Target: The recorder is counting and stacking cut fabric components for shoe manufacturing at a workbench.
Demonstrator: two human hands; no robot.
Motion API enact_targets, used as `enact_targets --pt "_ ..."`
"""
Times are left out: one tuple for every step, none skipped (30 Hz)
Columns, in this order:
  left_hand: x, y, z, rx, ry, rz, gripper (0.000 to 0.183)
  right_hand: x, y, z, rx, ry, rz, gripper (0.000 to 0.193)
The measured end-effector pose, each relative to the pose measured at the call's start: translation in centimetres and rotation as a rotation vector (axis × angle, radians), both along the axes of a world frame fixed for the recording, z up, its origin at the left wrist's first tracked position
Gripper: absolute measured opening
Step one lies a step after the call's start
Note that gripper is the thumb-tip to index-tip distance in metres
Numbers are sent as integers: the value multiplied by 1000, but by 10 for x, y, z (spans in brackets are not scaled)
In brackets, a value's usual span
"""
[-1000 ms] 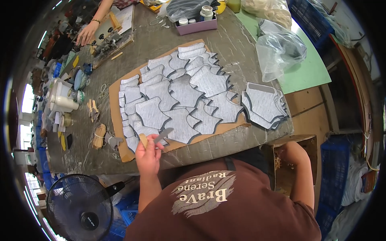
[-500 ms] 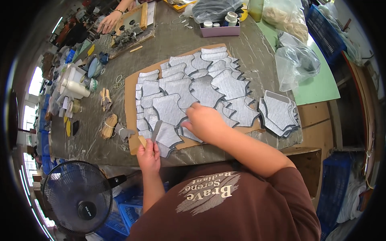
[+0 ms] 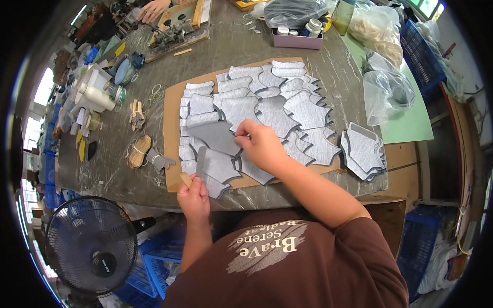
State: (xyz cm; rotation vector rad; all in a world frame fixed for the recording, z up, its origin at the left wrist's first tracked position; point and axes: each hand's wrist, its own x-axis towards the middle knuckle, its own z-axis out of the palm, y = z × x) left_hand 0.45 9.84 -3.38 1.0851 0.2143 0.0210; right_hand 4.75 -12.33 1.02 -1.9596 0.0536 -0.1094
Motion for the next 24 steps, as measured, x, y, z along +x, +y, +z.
enact_targets --pt "0 0 0 -3 5 1 12 -4 -6 3 -3 5 1 14" --pt "1 0 0 -23 10 -3 13 -11 -12 8 169 37 -38 12" --pt "2 0 0 -42 15 -2 14 -16 -18 13 343 70 -74 10" --pt "3 0 2 -43 21 -2 14 -24 -25 19 385 126 -65 10" --pt "3 -1 7 -54 37 11 14 -32 -32 25 319 186 -28 11" --pt "3 -3 11 -65 53 15 15 -44 -39 31 253 244 2 11" --pt "3 -2 12 -51 88 16 13 -56 -43 33 228 295 -8 12" --pt "3 0 11 -52 97 7 13 -67 -48 31 228 302 -18 12" --pt "3 3 9 -27 47 -24 12 -77 -52 27 31 290 8 15" --pt "2 3 8 -1 -4 -55 11 -87 -55 21 -166 277 37 17" --pt "2 -3 15 30 -26 -87 7 -99 -59 5 -341 62 12 19" --pt "3 -9 19 29 -20 -96 7 -105 -57 0 -466 -37 -43 19" --pt "4 -14 22 155 4 -160 7 -108 -58 -4 -511 -87 -29 20" --pt "7 -19 25 284 26 -223 6 -110 -57 -7 -553 -139 -14 20" --pt "9 -25 27 353 45 -291 7 -110 -55 -9 -549 -134 -19 20" --pt "11 -33 30 358 48 -297 7 -110 -50 -10 -599 -190 12 20" --pt "15 -42 32 465 50 -365 8 -109 -47 -12 -651 -246 37 20" --pt "20 -48 36 572 51 -434 9 -107 -45 -17 -679 -256 63 23" --pt "25 -53 39 644 58 -486 10 -106 -44 -26 -710 -287 77 25" --pt "29 -57 38 647 57 -488 10 -105 -45 -32 -739 -323 99 27" --pt "34 -60 34 685 21 -525 10 -105 -46 -32 -737 -322 95 27" --pt "37 -62 32 722 -15 -562 11 -106 -46 -33 -742 -325 93 26" --pt "37 -65 35 716 37 -568 11 -106 -46 -33 -745 -326 90 25" --pt "37 -65 34 722 37 -573 11 -106 -45 -33 -740 -323 84 25"
